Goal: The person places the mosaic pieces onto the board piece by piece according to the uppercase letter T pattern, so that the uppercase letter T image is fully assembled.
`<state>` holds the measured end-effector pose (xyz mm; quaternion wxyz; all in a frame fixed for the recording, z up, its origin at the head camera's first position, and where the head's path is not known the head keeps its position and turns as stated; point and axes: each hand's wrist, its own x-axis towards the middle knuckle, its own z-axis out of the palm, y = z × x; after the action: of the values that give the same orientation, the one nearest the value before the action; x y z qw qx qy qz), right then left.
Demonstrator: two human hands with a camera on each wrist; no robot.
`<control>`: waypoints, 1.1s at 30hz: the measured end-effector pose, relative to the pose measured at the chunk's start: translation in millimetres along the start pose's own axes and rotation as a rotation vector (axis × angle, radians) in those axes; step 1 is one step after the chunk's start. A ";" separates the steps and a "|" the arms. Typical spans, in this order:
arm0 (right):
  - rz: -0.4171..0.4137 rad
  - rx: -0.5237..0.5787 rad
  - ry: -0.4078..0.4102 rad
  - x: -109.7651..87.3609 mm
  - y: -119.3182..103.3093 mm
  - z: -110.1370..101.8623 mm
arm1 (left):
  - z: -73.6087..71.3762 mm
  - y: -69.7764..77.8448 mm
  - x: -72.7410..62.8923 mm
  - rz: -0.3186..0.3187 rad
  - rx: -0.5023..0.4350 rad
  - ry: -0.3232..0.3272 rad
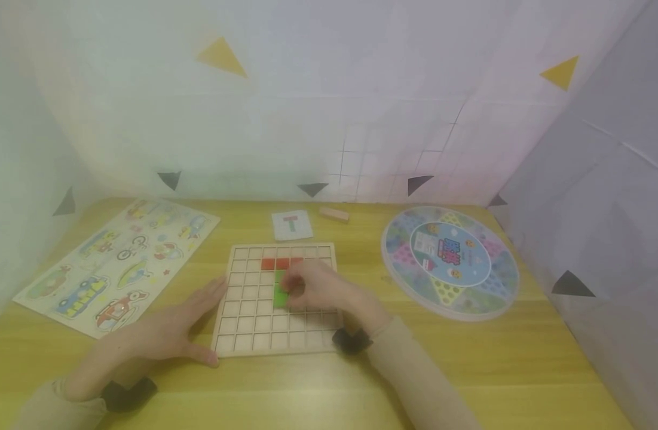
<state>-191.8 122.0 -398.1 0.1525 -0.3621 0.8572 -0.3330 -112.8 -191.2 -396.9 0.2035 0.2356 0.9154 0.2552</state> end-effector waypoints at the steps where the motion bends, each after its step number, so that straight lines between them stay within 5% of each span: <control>1: 0.001 -0.001 0.000 -0.1 0.3 0.1 | -0.2 0.4 -0.1 -0.001 -0.001 0.001; 33: -0.068 -0.062 -0.029 -1.0 0.7 2.5 | 1.1 -1.9 0.4 -0.002 0.003 0.001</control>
<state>-190.2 121.9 -400.3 0.1421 -0.4003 0.8520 -0.3059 -113.2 -192.0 -398.9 0.2032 0.2350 0.9160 0.2538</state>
